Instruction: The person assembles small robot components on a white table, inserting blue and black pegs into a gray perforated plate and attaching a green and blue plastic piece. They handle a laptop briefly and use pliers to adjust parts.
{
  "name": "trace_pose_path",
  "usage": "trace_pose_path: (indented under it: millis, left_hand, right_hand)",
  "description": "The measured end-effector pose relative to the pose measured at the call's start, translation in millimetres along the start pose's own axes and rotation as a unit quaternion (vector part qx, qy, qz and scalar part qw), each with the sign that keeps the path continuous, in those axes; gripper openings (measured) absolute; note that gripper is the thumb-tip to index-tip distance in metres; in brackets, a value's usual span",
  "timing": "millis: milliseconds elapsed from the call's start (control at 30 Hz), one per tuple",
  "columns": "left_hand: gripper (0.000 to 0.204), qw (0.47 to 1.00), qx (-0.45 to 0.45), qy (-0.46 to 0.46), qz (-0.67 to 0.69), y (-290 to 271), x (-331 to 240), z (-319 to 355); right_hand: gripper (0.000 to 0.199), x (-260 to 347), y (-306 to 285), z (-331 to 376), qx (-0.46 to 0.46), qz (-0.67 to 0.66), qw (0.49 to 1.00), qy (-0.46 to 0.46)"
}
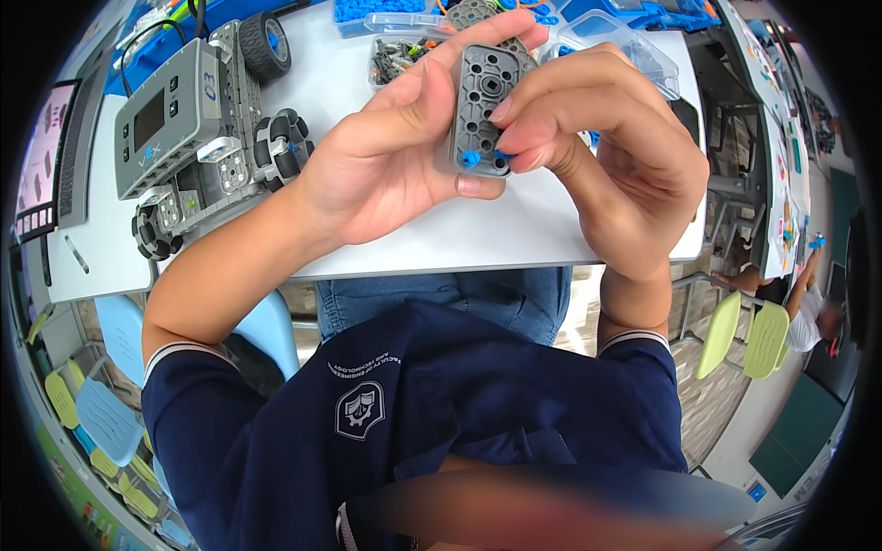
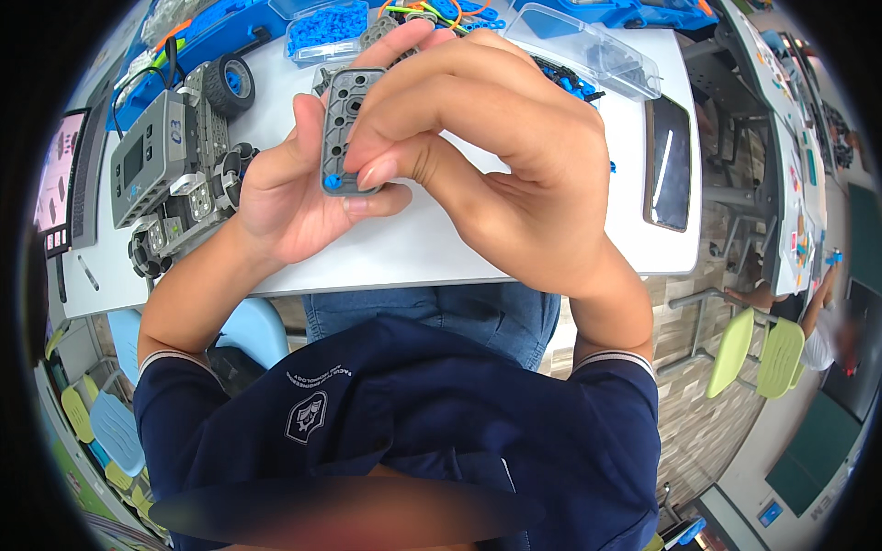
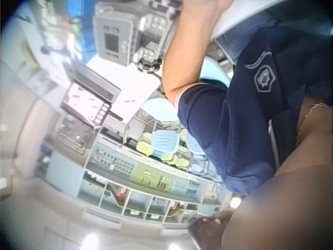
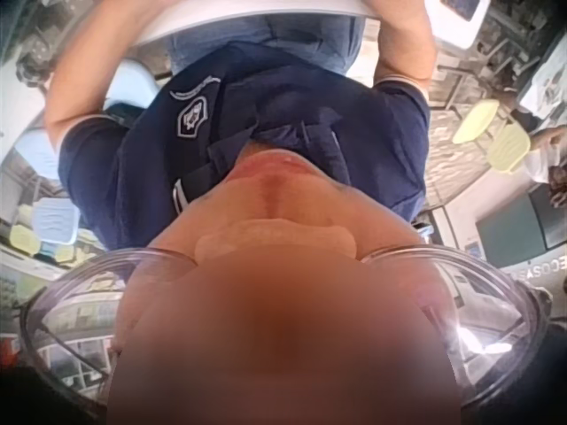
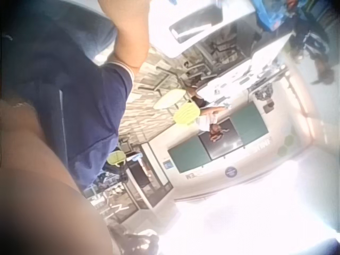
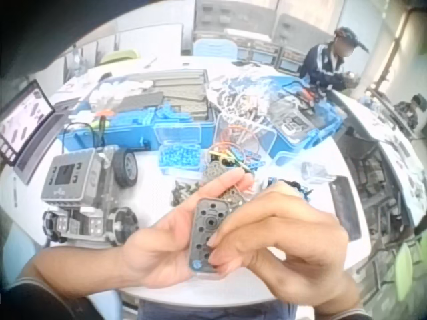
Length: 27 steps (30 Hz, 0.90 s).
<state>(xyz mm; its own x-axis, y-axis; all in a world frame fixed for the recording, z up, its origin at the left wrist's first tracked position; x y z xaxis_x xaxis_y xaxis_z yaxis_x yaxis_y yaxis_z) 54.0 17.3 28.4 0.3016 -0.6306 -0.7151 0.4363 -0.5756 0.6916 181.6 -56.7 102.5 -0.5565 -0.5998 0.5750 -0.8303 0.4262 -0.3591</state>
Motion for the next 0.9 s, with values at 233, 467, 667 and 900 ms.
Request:
trace_pose_path:
  millis: [233,467,667,900]
  left_hand:
    - [0.086,0.994,0.022,-0.024,0.106,-2,1,-1]
    - [0.091,0.980,0.073,-0.052,0.180,-8,1,1]
    - [0.092,0.958,0.155,-0.038,0.239,-7,1,-6]
    - [0.101,0.998,-0.014,-0.031,0.054,1,-11,7]
  right_hand:
    - [0.009,-1,2,1,-0.009,0.018,1.000,0.000]
    - [0.012,4,3,5,-0.018,0.064,0.994,-0.088]
    - [0.023,5,7,8,-0.047,0.069,0.983,-0.162]
    - [0.024,7,1,5,-0.027,0.027,0.993,-0.115]
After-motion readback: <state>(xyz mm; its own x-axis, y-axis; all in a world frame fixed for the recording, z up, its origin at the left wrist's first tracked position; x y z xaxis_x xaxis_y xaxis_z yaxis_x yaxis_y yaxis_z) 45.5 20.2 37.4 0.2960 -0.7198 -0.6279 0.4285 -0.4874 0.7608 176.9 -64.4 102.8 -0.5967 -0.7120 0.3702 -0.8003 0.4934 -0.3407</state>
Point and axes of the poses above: each hand's wrist, its own z-axis away from the middle knuckle, its own y-axis out of the palm, x = y × z, the point moved 4 cm from there along -z, towards the middle knuckle, and after that the axes turned 15 degrees about -x, right-handed, at the moved point
